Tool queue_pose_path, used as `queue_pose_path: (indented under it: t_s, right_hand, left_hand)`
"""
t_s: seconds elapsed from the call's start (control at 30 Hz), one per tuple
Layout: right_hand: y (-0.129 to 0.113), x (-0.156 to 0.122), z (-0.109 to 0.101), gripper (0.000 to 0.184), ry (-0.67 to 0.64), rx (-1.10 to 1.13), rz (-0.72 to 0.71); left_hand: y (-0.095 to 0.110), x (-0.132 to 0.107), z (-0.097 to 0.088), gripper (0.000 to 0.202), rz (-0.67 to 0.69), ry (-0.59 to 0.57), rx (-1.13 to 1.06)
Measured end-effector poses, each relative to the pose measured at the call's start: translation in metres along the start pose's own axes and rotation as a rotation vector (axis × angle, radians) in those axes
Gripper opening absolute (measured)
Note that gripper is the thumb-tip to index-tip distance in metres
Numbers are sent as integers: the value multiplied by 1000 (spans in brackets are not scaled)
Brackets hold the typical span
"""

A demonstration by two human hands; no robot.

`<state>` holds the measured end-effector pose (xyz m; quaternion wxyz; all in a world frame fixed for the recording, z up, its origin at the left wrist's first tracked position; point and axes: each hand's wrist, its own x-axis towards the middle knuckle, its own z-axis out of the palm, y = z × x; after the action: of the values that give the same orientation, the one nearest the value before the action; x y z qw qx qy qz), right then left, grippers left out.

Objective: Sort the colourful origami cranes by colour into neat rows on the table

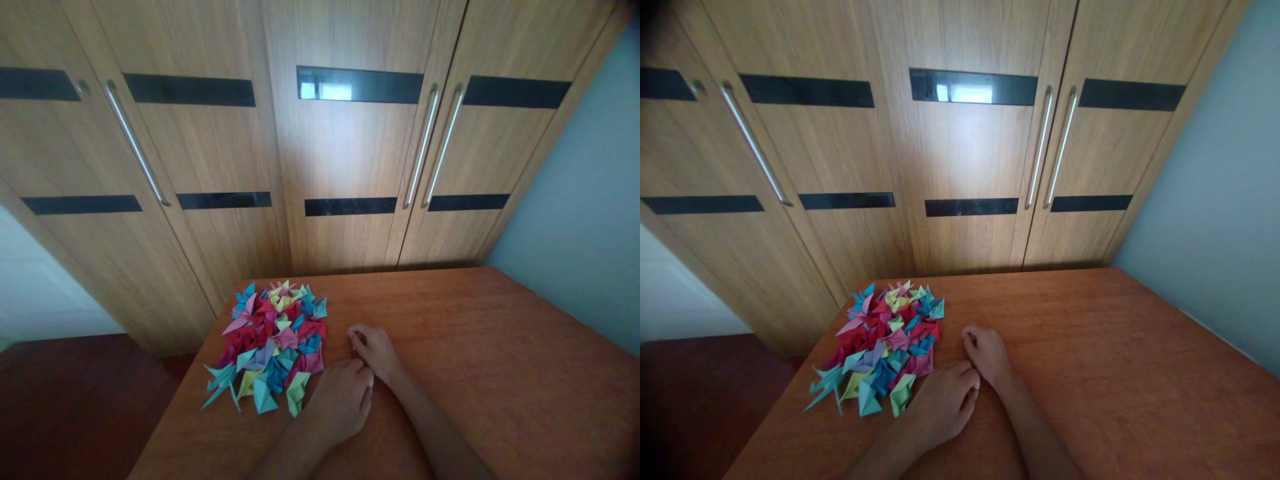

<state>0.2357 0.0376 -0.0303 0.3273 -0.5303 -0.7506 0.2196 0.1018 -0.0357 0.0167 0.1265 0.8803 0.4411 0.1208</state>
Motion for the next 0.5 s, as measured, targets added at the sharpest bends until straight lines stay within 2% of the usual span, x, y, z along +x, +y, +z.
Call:
queue_pose_path:
  t_s: [0.13,0.23,0.3,0.4,0.5]
  right_hand:
    - [2,1,2,27,-2,13,-5]
    - [1,1,1,26,-14,-2,-8]
    - [1,1,0,26,-17,-10,0]
    - [0,1,0,24,-8,-8,9]
    - [0,1,-1,23,-2,-4,4]
  left_hand:
    - [-7,3,-27,11,-33,75,95]
    - [-25,4,-55,15,-126,177,164]
    - [-42,3,-70,14,-179,206,208]
    - [-66,3,-79,12,-248,170,275]
    - [-82,3,-76,19,-285,134,299]
